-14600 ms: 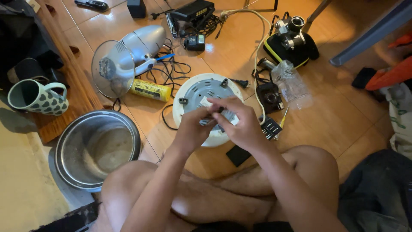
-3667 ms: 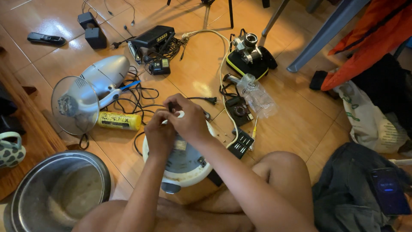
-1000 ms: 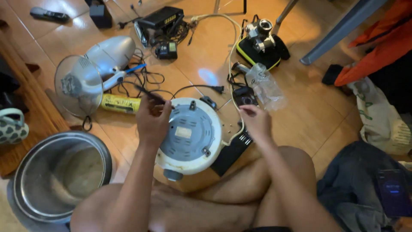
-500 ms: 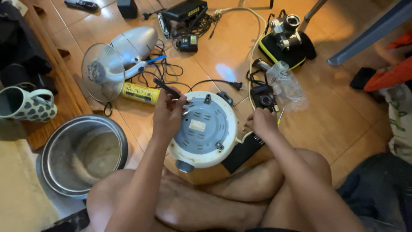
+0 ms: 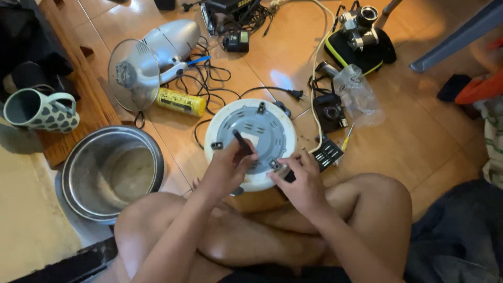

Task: Disassembling and inspecting the internal components of a rice cooker for repair

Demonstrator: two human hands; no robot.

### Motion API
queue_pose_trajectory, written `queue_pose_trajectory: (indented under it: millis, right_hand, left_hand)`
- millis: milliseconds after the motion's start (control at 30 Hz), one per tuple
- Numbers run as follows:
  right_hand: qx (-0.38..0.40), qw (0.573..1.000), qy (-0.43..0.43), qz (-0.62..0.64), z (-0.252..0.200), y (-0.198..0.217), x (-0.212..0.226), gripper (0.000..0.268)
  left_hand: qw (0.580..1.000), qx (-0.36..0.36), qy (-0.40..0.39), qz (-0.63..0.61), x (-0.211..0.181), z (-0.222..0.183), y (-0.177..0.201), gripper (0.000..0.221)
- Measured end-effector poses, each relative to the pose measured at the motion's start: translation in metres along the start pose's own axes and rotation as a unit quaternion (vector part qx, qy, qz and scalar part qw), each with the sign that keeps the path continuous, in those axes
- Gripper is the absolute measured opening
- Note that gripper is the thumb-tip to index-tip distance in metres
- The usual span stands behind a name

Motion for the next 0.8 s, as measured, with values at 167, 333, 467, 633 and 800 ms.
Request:
queue_pose_trajectory:
  millis: [167, 333, 467, 633, 800]
  right_hand:
    - [-0.002, 0.999, -0.022, 0.028, 0.002, -0.001, 0.009, 0.023]
    - [-0.006, 0.998, -0.04, 0.051, -0.001, 0.0, 0.013, 0.022]
    - [-0.027, 0.986, -0.137, 0.088, -0.004, -0.003, 0.004, 0.021]
    - [-0.019, 0.885, -0.34, 0.319, -0.016, -0.022, -0.024, 0.022]
    - [-0.077, 0.698, -0.456, 0.546, -0.024, -0.036, -0.026, 0.021]
  left_hand:
    - [0.999, 0.006, -0.023, -0.043, -0.011, -0.003, -0.001, 0.014]
    - [0.996, -0.008, -0.016, -0.085, -0.01, -0.002, 0.001, 0.01]
    - [0.994, -0.047, -0.046, -0.088, -0.018, 0.001, 0.019, 0.01]
    - [0.987, -0.14, -0.055, -0.059, -0.008, 0.005, 0.054, 0.013]
    - [0.971, -0.209, -0.055, -0.1, -0.001, 0.005, 0.077, 0.011]
Point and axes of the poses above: each hand's wrist, its own z-axis towards the middle knuckle, its own y-axis out of the back of the hand, x = y × z, the point moved 7 cm from there along z, towards the middle knuckle, and after that the axes turned 3 degrees about x, right-handed, at the moved point
